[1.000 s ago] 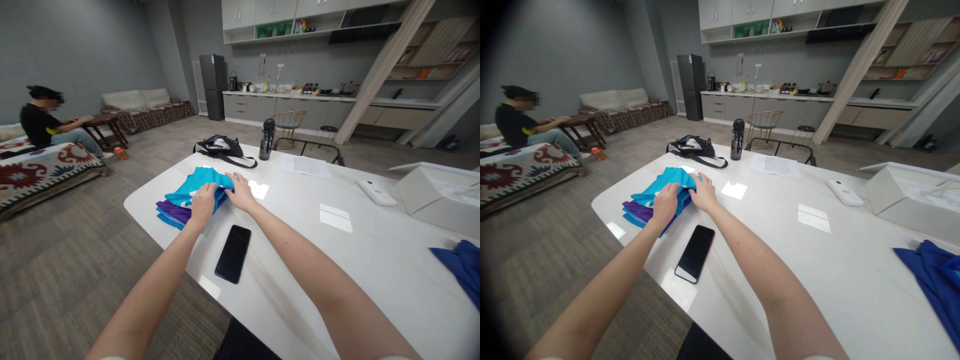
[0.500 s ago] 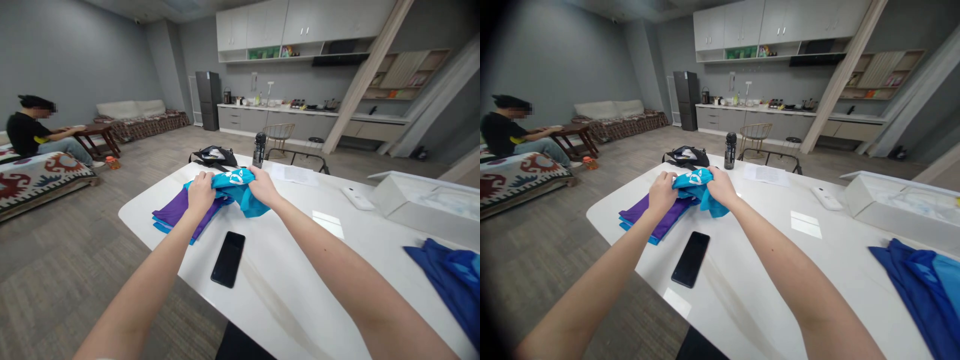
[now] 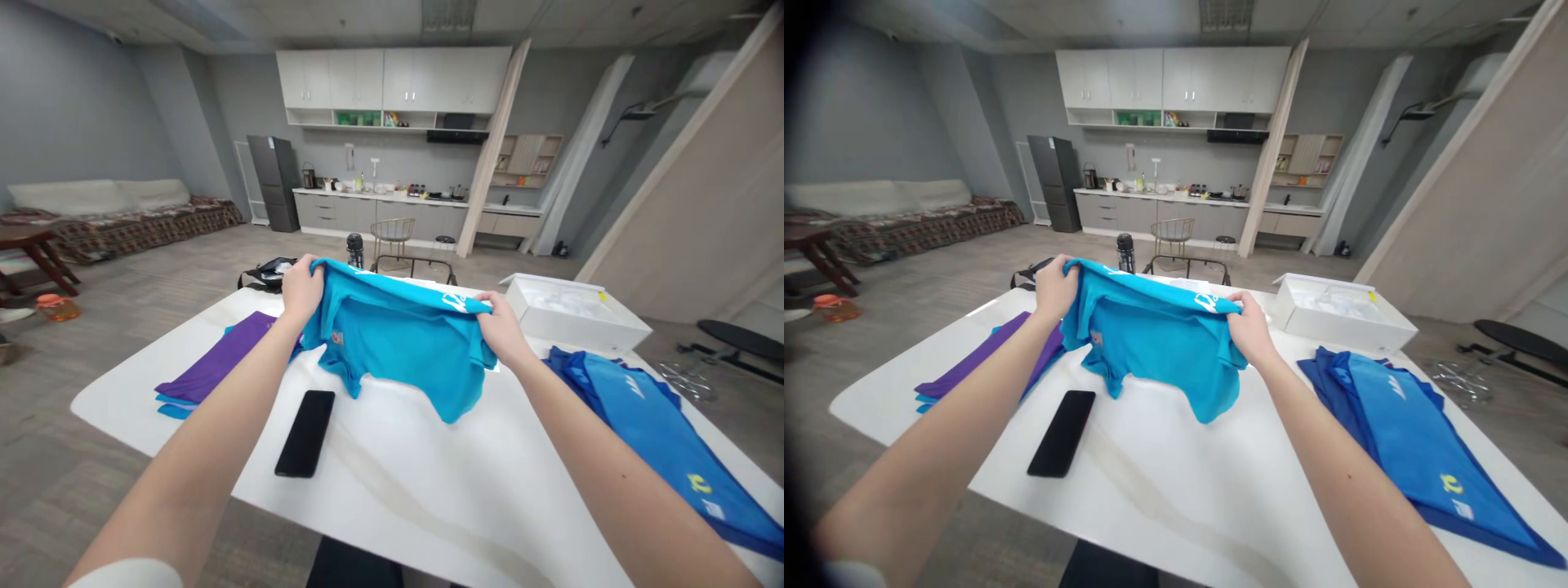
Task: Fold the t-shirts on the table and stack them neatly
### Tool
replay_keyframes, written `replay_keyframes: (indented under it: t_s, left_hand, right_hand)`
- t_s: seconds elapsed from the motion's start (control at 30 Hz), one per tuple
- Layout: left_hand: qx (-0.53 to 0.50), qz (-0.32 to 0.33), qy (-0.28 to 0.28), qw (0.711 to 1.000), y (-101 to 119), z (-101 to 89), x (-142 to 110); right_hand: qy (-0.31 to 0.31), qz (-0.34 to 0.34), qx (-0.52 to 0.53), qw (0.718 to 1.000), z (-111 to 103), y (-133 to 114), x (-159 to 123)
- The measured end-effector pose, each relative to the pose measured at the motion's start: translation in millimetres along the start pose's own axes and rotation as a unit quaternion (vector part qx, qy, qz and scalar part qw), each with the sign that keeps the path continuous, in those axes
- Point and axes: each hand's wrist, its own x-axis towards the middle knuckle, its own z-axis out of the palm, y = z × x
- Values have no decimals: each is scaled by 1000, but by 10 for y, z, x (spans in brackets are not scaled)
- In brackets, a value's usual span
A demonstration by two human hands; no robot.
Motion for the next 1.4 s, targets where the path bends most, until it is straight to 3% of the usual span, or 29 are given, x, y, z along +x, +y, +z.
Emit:
replay_keyframes:
  t_s: [0.13, 0.2, 0.3, 0.37, 0.47, 0.57, 0.67, 0.77, 0.83, 0.93, 1.0, 1.07, 1.17, 1.33, 1.4]
  left_hand:
    - [18, 126, -105, 986, 587, 158, 151]
    - [5, 157, -176, 972, 837, 286, 176]
    - [-42, 174, -275, 945, 1174, 524, 97]
    - [-87, 164, -323, 928, 1380, 686, -52]
    - [-172, 122, -380, 901, 1656, 885, -385]
    - [-272, 54, -420, 864, 1869, 991, -723]
    - [-343, 4, -450, 824, 1983, 987, -931]
    - [-370, 13, -485, 792, 1976, 909, -1032]
    - [-392, 35, -464, 794, 1909, 845, -1126]
    - [-374, 44, -303, 875, 1739, 770, -1416]
    - [-309, 33, -202, 929, 1602, 757, -1679]
    - [-249, 41, -199, 947, 1472, 786, -1911]
    - [-204, 51, -223, 952, 1350, 877, -2060]
    - [-264, 99, -247, 927, 1408, 905, -1905]
    - [-305, 74, -253, 915, 1464, 844, -1825]
  right_hand:
    - [-13, 49, -69, 996, -469, 503, -211]
    - [-23, 84, -129, 988, -637, 724, -302]
    - [-90, 128, -233, 960, -724, 955, -467]
    - [-116, 102, -274, 949, -639, 980, -617]
    - [-125, -57, -254, 957, -314, 784, -872]
    - [-170, -183, -218, 943, 108, 462, -1073]
    - [-153, -214, -295, 919, 440, 291, -1133]
    - [-138, -193, -340, 910, 577, 374, -1051]
    - [-128, -163, -295, 933, 573, 499, -953]
    - [-74, -77, -125, 986, 488, 624, -775]
    - [-17, -7, -11, 1000, 408, 618, -644]
    - [22, 39, 75, 996, 319, 549, -517]
    - [10, 52, 167, 985, 181, 391, -378]
    - [-17, 63, 204, 977, -40, 195, -302]
    - [-35, 78, 206, 975, -157, 176, -294]
